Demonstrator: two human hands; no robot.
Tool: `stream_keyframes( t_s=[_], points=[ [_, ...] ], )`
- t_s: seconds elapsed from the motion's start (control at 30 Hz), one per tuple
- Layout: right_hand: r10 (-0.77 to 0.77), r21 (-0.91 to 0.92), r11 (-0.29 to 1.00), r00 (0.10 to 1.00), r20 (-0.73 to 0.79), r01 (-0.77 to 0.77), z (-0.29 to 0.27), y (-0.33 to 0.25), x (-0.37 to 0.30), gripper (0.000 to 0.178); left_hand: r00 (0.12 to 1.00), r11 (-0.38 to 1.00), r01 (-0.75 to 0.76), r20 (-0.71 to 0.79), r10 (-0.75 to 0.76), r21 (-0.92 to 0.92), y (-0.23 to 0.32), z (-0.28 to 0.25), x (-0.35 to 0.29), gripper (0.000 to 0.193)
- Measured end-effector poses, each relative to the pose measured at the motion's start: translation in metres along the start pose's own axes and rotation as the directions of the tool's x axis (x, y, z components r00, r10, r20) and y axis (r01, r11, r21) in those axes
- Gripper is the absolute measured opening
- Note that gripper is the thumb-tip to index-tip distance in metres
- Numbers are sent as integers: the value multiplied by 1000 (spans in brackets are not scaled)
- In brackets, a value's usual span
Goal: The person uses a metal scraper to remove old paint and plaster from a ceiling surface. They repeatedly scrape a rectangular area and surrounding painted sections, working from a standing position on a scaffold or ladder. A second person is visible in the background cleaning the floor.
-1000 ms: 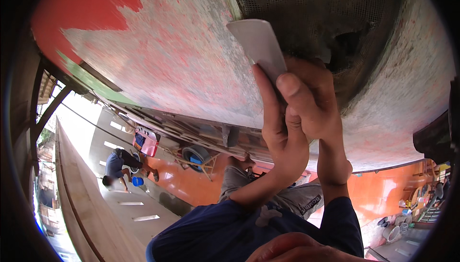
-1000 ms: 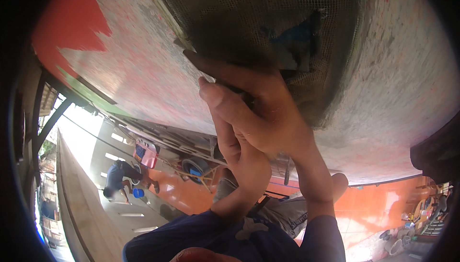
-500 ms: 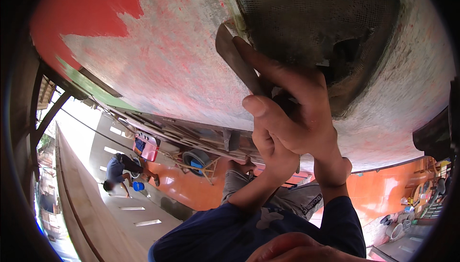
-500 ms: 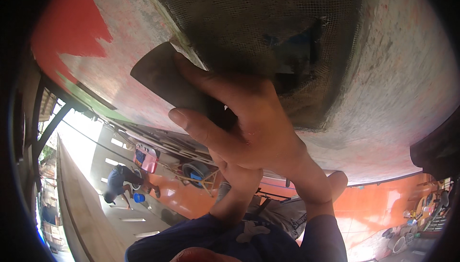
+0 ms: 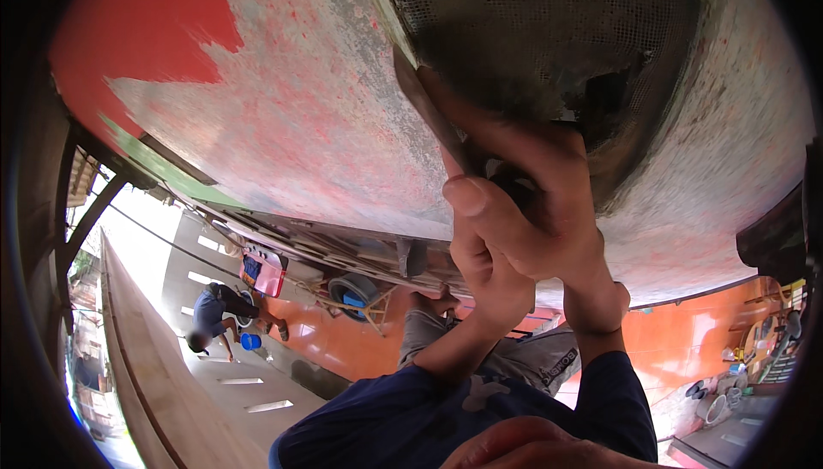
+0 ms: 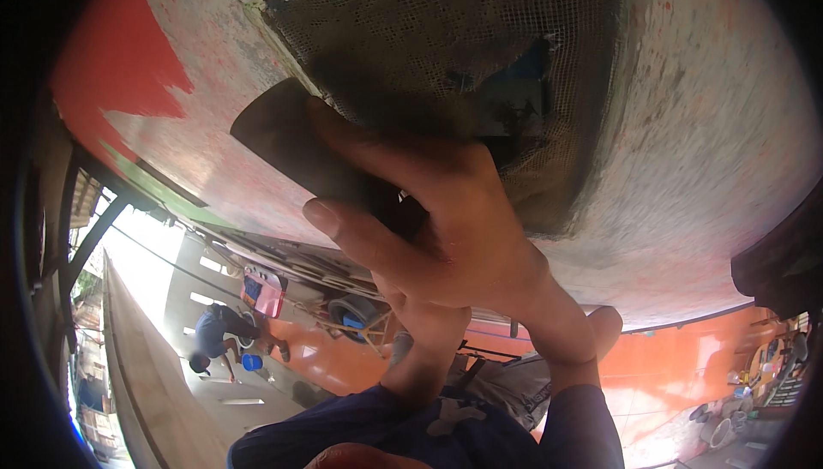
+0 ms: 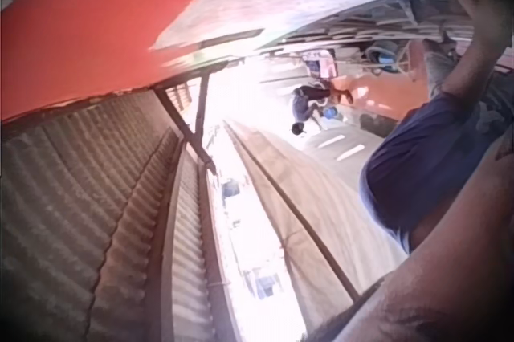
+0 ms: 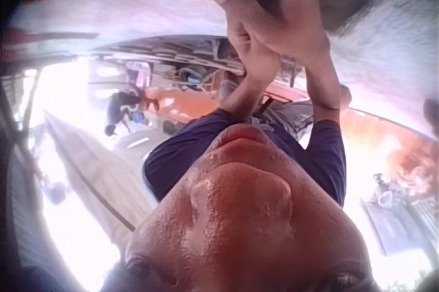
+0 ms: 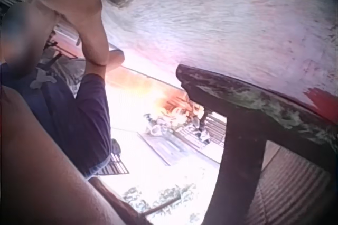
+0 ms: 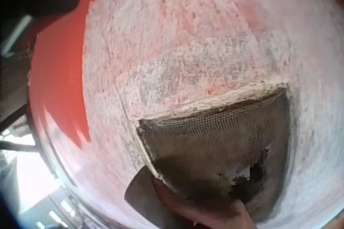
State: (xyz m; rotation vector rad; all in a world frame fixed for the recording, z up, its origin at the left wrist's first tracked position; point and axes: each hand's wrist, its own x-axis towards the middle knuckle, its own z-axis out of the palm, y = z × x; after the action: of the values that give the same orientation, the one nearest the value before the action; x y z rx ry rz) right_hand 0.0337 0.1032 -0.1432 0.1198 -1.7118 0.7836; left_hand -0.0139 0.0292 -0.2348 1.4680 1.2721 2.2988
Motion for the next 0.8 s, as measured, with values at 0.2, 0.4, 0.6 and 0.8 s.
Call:
stream_keyframes(
  t_s=[0.2, 0.4, 0.6, 0.8],
  points=[
    [186, 14, 982, 983, 3, -186, -7, -7, 0, 55, 985, 961, 174, 39, -170, -216, 15, 14, 12, 46],
    [328, 34, 943, 943, 53, -330, -14, -7, -4, 52, 993, 990, 88, 87, -78, -108, 24, 16, 25, 65],
    [233, 39, 972, 972, -14, -232, -12, 1, -7, 54, 991, 999, 47, 123, -46, -1, 32, 17, 27, 68],
    [454, 150, 881, 891, -8, -448, -10, -7, -5, 58, 993, 999, 52, 110, -50, -10, 33, 21, 32, 69]
  ],
)
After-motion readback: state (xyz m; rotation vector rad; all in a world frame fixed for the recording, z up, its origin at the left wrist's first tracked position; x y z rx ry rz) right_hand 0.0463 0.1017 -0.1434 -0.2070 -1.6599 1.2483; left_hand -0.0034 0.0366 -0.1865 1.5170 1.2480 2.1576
